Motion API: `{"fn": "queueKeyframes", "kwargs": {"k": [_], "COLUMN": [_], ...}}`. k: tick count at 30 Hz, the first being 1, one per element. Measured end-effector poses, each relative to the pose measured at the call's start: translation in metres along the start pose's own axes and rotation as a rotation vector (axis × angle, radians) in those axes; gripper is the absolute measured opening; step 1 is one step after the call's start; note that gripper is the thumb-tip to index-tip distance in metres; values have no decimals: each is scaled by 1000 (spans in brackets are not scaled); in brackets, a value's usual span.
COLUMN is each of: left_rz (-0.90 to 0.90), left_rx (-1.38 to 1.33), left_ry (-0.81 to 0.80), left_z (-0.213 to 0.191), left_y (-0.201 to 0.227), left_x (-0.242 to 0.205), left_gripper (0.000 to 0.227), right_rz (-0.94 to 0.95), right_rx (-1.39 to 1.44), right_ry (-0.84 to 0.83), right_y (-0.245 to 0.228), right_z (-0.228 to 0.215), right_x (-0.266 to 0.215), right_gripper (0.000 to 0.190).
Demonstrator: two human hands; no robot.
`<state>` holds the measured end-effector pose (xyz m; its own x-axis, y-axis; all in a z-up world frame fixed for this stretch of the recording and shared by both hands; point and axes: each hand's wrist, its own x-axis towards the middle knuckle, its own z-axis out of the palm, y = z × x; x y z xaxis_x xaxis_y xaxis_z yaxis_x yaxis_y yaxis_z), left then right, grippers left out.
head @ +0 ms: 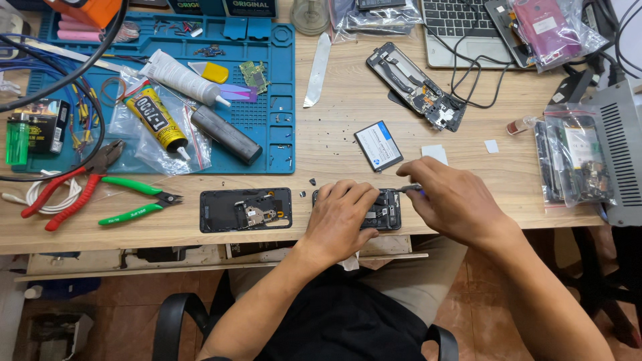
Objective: The person removes the battery from a disassembled smartphone using a blue plastic pry tool. They then use a screwdriver to loosen screws on the phone's internal components while holding the device steady.
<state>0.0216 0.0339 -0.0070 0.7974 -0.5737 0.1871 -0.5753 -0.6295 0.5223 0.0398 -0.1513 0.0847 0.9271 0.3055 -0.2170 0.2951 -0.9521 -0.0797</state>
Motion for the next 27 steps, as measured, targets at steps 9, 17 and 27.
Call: {"fn": "queueKeyframes", "kwargs": {"k": [9, 17, 27], "left_rz": [-9, -2, -10], "left_rx": [-7, -10, -27], "left_ry": [-6, 1, 3], "left_z": [1, -1, -2], "left_y": [0, 2, 2], "left_x": [-1, 0, -1], "left_gripper": [62, 61, 62], "right_rz": [-25, 78, -31], "right_rx": [130, 42, 154], "right_ry": [-21, -21, 57], "right_y": [-1, -4, 4], "right_z": [-3, -5, 4], "right_x": [-1, -2, -4], "right_gripper": [35, 23, 26]}}
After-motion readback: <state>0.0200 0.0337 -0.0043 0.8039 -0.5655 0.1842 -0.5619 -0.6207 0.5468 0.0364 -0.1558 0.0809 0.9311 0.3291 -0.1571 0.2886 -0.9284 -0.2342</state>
